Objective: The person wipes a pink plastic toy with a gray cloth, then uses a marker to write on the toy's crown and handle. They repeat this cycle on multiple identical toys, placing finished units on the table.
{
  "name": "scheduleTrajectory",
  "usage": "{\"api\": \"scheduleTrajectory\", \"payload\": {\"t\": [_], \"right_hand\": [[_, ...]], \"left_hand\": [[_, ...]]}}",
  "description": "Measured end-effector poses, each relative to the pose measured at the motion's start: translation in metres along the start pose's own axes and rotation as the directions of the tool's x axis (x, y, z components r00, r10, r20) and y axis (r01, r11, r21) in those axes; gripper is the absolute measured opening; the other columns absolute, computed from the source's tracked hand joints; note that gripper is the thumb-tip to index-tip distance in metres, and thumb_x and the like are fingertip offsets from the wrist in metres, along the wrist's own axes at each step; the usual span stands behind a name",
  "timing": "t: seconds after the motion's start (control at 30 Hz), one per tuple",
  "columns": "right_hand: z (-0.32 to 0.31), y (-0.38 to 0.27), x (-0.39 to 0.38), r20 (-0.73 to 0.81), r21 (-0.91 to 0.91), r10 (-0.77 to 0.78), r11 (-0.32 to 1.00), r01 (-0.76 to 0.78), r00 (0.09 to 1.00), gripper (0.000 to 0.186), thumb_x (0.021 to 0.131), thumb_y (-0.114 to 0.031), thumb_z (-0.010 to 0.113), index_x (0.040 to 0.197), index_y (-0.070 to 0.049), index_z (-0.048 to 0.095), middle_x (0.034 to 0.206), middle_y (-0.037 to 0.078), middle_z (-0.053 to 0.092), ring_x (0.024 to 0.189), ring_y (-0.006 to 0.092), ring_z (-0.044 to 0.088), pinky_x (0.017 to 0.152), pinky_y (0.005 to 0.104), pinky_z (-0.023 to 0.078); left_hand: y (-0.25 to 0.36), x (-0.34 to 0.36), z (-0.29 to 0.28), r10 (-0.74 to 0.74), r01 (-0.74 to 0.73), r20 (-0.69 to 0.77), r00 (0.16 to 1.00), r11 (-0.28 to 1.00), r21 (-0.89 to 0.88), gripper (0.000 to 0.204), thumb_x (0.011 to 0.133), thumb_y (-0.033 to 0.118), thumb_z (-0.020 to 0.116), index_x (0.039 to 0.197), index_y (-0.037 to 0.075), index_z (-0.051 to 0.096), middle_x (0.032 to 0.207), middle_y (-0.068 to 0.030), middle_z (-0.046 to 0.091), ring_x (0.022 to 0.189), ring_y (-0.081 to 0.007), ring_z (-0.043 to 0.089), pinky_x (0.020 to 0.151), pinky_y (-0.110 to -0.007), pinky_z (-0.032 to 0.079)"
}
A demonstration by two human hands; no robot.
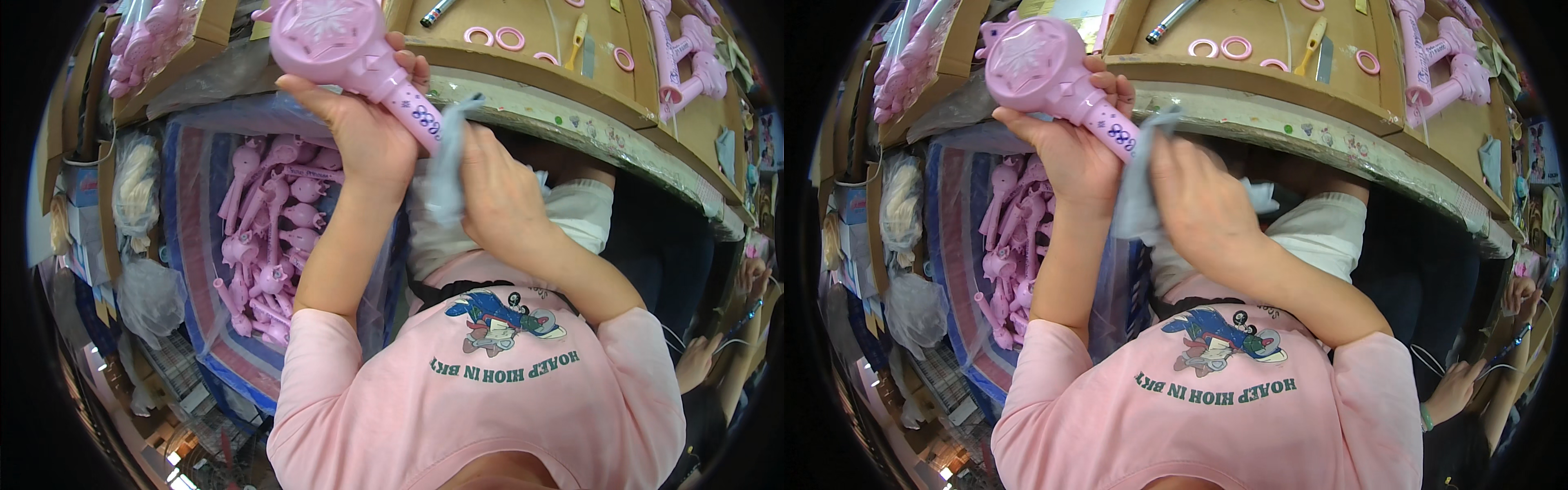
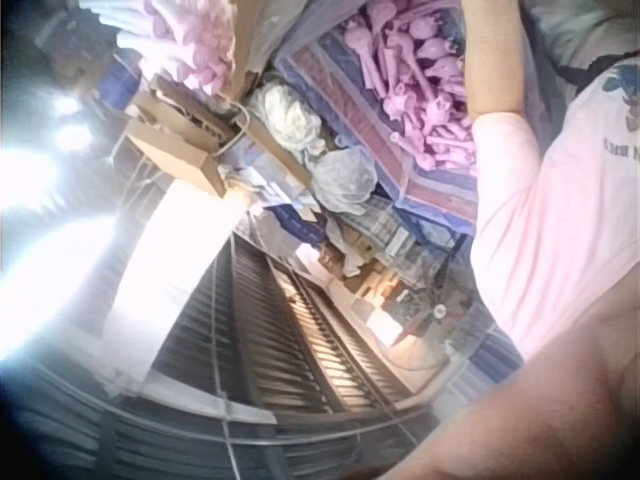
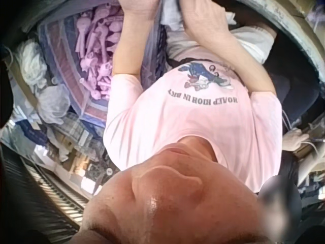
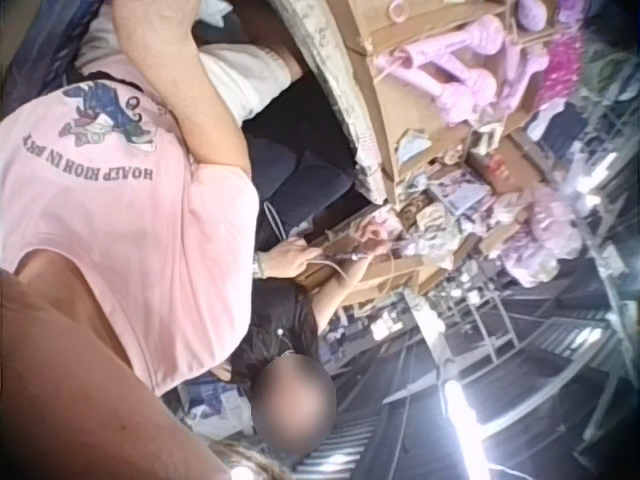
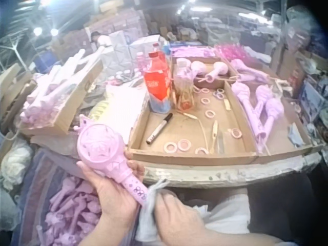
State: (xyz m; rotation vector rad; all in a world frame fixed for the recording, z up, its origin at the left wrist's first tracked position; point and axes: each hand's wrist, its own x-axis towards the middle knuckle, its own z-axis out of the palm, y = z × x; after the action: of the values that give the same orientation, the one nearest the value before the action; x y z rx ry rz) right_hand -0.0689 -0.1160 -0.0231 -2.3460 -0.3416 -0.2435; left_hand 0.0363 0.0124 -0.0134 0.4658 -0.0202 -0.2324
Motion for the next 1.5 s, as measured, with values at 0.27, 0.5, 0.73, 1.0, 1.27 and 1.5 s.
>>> {"api": "scheduleTrajectory", "payload": {"t": [0.27, 0.5, 0.73, 1.0, 1.27, 1.5], "right_hand": [[-0.009, 0.012, -0.002, 0.421, 0.903, -0.124, 0.155, -0.402, 0.898, 0.047, 0.071, -0.015, 0.075, 0.109, -0.001, 0.051, 0.086, 0.004, 0.057, 0.076, 0.0131, 0.055, 0.068, 0.0279, 0.048], [-0.014, 0.018, -0.009, 0.603, 0.683, -0.226, -0.348, -0.642, 0.765, 0.053, 0.067, -0.017, 0.077, 0.111, -0.001, 0.053, 0.087, 0.006, 0.059, 0.071, 0.0128, 0.057, 0.06, 0.0263, 0.049], [-0.035, 0.048, -0.036, 0.536, 0.843, 0.049, 0.018, -0.538, 0.842, 0.061, 0.063, -0.015, 0.079, 0.115, -0.002, 0.051, 0.086, 0.001, 0.058, 0.069, 0.0072, 0.053, 0.059, 0.0194, 0.044], [-0.058, 0.072, -0.062, 0.398, 0.904, 0.394, -0.015, -0.428, 0.828, 0.057, 0.059, -0.014, 0.079, 0.106, 0.002, 0.051, 0.07, 0.009, 0.056, 0.052, 0.0179, 0.055, 0.043, 0.0306, 0.048], [-0.06, 0.065, -0.058, 0.344, 0.922, 0.379, 0.039, -0.386, 0.859, 0.054, 0.06, -0.014, 0.079, 0.102, 0.001, 0.05, 0.067, 0.006, 0.053, 0.048, 0.0149, 0.051, 0.041, 0.0286, 0.046], [-0.058, 0.064, -0.058, 0.37, 0.915, 0.392, 0.002, -0.403, 0.842, 0.053, 0.06, -0.015, 0.079, 0.102, 0.001, 0.05, 0.067, 0.007, 0.054, 0.047, 0.0154, 0.051, 0.041, 0.0288, 0.046]], "left_hand": [[0.003, -0.003, 0.007, -0.186, 0.301, 0.329, 0.926, 0.888, -0.348, 0.087, 0.074, 0.067, 0.06, 0.124, -0.003, 0.045, 0.089, -0.0036, 0.055, 0.073, -0.0158, 0.053, 0.091, -0.038, 0.043], [-0.01, -0.014, 0.007, -0.357, 0.348, 0.336, 0.871, 0.933, 0.091, 0.086, 0.081, 0.077, 0.036, 0.117, 0.001, 0.05, 0.082, -0.0039, 0.056, 0.068, -0.016, 0.05, 0.094, -0.043, 0.044], [0.012, 0.013, -0.004, 0.03, -0.051, 0.041, 0.999, 0.515, 0.856, 0.078, 0.088, 0.065, 0.041, 0.124, -0.003, 0.05, 0.109, -0.0145, 0.061, 0.096, -0.0245, 0.059, 0.093, -0.037, 0.043], [0.077, 0.087, -0.019, 0.125, -0.041, 0.178, 0.976, -0.698, 0.715, 0.066, 0.09, 0.048, 0.049, 0.13, -0.004, 0.046, 0.13, -0.0251, 0.05, 0.119, -0.039, 0.049, 0.102, -0.042, 0.036], [0.109, 0.134, -0.001, 0.25, -0.096, -0.017, 0.968, 0.432, 0.897, 0.062, 0.095, 0.041, 0.051, 0.123, -0.014, 0.045, 0.12, -0.0226, 0.057, 0.108, -0.025, 0.057, 0.091, -0.034, 0.046], [0.14, 0.163, 0.019, 0.207, -0.178, 0.046, 0.977, 0.683, 0.709, 0.051, 0.092, 0.031, 0.059, 0.12, -0.009, 0.046, 0.109, -0.0174, 0.059, 0.093, -0.0187, 0.06, 0.083, -0.026, 0.048]]}}
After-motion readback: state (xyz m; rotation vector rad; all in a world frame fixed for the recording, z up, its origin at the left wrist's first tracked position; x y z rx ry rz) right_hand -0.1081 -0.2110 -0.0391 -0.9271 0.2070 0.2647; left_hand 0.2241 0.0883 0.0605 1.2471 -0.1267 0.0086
